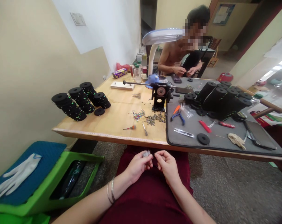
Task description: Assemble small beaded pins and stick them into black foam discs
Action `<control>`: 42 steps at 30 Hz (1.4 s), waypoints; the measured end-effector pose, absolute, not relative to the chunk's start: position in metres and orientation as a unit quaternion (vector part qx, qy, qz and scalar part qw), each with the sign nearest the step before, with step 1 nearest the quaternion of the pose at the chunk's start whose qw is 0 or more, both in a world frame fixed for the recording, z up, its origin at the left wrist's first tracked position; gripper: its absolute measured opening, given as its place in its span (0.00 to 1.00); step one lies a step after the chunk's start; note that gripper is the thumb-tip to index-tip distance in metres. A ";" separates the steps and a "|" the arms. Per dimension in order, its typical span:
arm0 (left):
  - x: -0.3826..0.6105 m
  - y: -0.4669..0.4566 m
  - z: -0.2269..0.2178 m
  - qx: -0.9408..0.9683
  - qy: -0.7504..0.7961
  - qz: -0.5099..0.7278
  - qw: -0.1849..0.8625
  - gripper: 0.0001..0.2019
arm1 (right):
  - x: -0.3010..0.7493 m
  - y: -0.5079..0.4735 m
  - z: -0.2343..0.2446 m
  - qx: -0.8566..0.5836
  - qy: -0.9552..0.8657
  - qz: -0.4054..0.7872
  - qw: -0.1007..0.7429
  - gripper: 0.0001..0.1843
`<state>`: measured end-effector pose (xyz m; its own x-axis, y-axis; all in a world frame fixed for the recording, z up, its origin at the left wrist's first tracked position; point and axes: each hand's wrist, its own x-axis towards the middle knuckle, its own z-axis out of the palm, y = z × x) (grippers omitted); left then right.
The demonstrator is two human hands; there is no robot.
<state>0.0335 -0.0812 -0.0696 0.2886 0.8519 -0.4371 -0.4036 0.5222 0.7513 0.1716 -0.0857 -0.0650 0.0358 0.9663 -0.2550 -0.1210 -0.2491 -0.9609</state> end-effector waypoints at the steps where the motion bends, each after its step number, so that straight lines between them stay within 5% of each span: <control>1: 0.033 -0.081 -0.070 0.265 0.431 0.413 0.757 0.12 | 0.172 -0.086 -0.065 -0.542 -0.391 0.575 0.473 0.18; 42: 0.037 -0.082 -0.070 0.340 0.468 0.341 0.741 0.06 | 0.174 -0.086 -0.073 -0.533 -0.390 0.604 0.446 0.16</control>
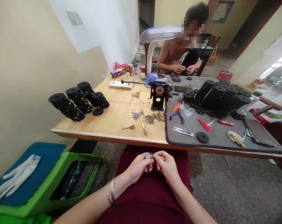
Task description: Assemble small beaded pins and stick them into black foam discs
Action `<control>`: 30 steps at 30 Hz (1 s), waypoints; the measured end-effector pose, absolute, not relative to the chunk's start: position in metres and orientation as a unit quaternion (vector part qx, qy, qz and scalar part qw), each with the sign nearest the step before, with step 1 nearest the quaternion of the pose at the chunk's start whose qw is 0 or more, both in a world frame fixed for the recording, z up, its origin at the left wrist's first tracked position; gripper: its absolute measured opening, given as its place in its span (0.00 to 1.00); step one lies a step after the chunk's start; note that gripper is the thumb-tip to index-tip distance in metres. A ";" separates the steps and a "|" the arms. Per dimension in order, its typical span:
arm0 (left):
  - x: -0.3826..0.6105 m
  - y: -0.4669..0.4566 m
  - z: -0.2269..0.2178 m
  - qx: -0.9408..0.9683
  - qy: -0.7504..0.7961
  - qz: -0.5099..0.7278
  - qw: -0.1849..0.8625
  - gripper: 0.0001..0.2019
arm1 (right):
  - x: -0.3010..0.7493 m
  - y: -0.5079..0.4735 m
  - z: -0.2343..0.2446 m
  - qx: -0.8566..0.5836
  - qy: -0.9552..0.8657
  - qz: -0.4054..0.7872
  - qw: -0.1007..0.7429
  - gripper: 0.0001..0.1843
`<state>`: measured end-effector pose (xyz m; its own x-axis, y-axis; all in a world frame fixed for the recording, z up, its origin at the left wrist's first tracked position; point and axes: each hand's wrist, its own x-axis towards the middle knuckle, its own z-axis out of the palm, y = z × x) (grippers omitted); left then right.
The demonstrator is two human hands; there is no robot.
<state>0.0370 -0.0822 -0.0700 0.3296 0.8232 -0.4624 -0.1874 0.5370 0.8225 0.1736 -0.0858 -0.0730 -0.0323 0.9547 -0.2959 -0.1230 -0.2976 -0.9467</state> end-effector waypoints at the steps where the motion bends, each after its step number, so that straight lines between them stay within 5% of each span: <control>1: 0.037 -0.083 -0.070 0.342 0.471 0.340 0.738 0.06 | 0.174 -0.086 -0.073 -0.535 -0.391 0.603 0.444 0.16; 30: 0.039 -0.087 -0.068 0.380 0.460 0.360 0.717 0.13 | 0.170 -0.089 -0.075 -0.534 -0.391 0.602 0.447 0.16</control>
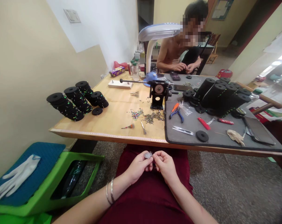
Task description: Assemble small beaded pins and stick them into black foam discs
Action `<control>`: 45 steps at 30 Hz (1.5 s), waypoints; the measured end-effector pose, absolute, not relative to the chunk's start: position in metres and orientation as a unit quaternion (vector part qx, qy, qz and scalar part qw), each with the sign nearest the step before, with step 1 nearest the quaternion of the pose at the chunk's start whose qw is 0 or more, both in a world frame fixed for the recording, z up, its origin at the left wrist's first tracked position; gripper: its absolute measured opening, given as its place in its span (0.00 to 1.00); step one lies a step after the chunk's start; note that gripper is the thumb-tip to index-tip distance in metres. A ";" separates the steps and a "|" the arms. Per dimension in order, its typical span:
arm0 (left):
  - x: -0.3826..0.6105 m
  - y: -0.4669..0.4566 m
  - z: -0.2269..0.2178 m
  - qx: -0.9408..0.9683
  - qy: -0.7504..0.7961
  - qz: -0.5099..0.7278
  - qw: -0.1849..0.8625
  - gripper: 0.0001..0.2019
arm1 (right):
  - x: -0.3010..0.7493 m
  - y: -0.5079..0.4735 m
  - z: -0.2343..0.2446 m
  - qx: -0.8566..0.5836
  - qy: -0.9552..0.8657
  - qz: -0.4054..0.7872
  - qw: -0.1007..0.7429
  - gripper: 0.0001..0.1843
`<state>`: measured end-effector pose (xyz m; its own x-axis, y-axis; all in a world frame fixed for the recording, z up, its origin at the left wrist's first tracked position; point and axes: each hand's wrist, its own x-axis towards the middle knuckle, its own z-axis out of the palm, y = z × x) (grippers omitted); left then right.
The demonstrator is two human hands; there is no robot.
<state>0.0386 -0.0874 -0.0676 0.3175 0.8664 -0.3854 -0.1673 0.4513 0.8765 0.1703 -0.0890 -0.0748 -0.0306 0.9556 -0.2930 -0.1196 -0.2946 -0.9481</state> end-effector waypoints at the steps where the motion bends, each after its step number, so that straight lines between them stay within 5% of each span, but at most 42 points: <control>1: 0.039 -0.087 -0.068 0.381 0.458 0.360 0.718 0.13 | 0.170 -0.089 -0.075 -0.534 -0.391 0.602 0.447 0.17; 45: 0.041 -0.084 -0.062 0.375 0.466 0.404 0.692 0.12 | 0.174 -0.087 -0.074 -0.543 -0.400 0.592 0.441 0.15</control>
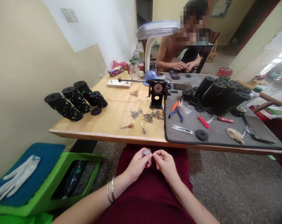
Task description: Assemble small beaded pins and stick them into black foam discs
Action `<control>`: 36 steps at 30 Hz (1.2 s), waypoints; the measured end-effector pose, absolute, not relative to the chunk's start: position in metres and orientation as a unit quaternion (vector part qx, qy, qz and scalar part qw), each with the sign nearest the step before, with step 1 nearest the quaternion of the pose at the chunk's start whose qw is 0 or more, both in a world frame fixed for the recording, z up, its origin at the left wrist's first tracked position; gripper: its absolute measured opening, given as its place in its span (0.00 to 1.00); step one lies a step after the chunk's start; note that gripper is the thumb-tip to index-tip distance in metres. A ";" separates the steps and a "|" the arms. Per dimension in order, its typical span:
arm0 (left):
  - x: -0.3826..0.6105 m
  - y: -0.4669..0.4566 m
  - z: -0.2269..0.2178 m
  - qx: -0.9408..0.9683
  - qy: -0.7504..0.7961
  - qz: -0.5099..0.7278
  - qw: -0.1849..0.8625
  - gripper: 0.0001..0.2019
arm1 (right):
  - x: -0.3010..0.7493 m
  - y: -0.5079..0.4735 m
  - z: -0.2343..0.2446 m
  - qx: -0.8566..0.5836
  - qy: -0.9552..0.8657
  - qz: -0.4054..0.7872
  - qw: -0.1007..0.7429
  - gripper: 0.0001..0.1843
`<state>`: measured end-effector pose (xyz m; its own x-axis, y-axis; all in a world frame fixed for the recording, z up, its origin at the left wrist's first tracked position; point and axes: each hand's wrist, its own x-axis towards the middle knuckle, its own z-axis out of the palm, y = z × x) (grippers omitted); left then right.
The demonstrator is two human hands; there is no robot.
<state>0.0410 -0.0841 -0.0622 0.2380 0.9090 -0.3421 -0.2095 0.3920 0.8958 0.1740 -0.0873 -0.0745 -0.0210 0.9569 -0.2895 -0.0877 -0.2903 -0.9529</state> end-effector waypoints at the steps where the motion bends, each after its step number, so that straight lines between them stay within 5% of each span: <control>1: 0.041 -0.084 -0.062 0.369 0.465 0.402 0.697 0.13 | 0.174 -0.087 -0.074 -0.543 -0.396 0.593 0.444 0.16; 36: 0.040 -0.082 -0.068 0.363 0.481 0.429 0.673 0.13 | 0.171 -0.090 -0.073 -0.416 -0.291 0.771 0.386 0.16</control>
